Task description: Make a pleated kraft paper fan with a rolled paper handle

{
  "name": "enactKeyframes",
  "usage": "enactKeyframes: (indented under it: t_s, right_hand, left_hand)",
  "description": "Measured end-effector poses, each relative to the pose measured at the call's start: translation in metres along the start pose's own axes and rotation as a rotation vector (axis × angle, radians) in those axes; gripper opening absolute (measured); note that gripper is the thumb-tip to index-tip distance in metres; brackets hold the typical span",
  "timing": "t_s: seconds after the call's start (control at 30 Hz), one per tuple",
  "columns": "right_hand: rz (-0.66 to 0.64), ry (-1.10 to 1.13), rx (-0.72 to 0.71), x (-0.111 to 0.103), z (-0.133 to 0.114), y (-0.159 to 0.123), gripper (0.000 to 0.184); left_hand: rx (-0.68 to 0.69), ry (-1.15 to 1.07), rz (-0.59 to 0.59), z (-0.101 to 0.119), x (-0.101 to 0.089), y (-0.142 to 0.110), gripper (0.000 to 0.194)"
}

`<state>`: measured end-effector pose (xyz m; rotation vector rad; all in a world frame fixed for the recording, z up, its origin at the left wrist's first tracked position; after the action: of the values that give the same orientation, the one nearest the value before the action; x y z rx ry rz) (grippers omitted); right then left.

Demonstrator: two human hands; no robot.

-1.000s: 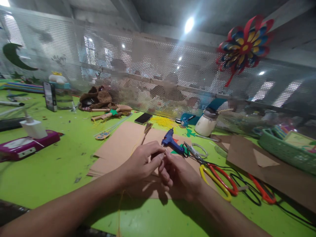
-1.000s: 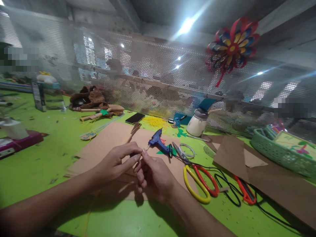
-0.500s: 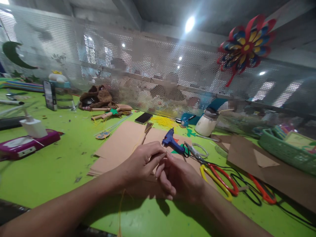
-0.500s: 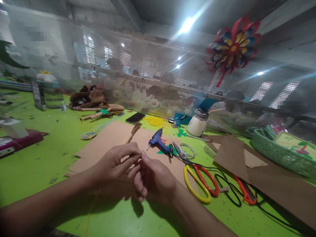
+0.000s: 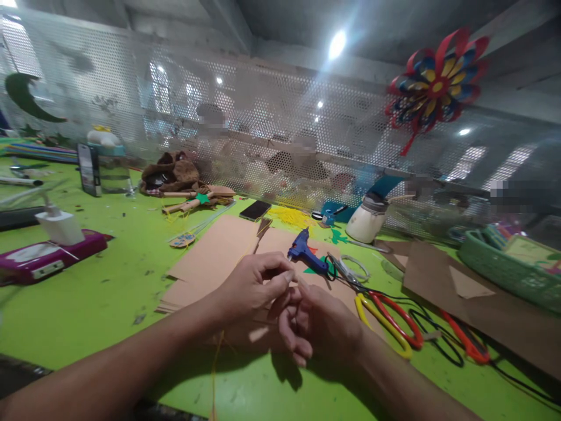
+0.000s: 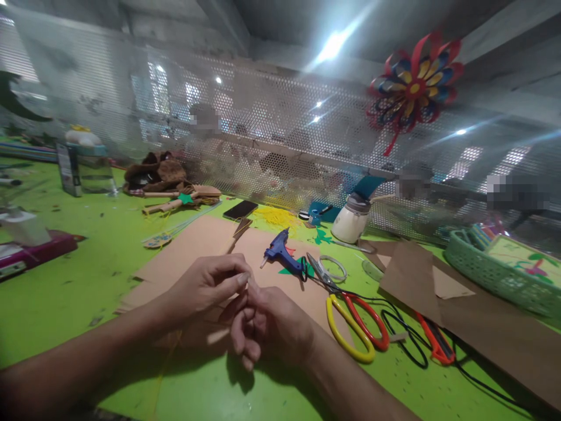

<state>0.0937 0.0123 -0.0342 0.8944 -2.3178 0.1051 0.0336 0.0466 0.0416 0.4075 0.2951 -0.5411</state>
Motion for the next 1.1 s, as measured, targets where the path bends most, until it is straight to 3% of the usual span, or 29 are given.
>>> enactKeyframes:
  t_s: [0.27, 0.57, 0.73, 0.83, 0.93, 1.03, 1.1]
  right_hand:
    - [0.059, -0.265, 0.071, -0.009, 0.005, -0.006, 0.048]
    - [0.050, -0.383, 0.110, -0.004, 0.000, -0.007, 0.040]
    - [0.070, -0.443, 0.139, -0.002, 0.000, -0.006, 0.042]
    - [0.011, -0.486, 0.174, 0.007, -0.005, -0.008, 0.042]
    - [-0.019, -0.520, 0.125, 0.016, -0.029, -0.015, 0.034]
    - [0.085, -0.534, -0.189, 0.020, -0.086, -0.024, 0.023]
    - [0.256, -0.524, -0.439, 0.014, -0.129, -0.037, 0.015]
  left_hand:
    - [-0.068, -0.109, -0.086, -0.006, 0.005, 0.002, 0.019]
    - [-0.125, -0.126, -0.110, -0.012, 0.005, 0.004, 0.025]
    - [-0.240, -0.155, -0.043, -0.025, 0.002, 0.006, 0.021]
    - [-0.238, -0.168, 0.012, -0.027, -0.005, 0.006, 0.016]
    - [-0.189, -0.183, 0.007, -0.023, -0.008, 0.006, 0.014]
    - [-0.138, -0.202, -0.116, -0.017, 0.003, 0.004, 0.015]
    - [-0.097, -0.191, -0.220, -0.012, 0.014, 0.000, 0.014]
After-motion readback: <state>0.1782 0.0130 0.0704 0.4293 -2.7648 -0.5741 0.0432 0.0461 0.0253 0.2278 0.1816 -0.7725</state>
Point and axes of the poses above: each hand's wrist, its own y-axis towards the middle knuckle, its own x-axis out of the palm, z = x × y, the point moved 8 cm from there along y, towards the middle knuckle, and after that the axes turned 6 degrees about -x, right-handed, at the moved point
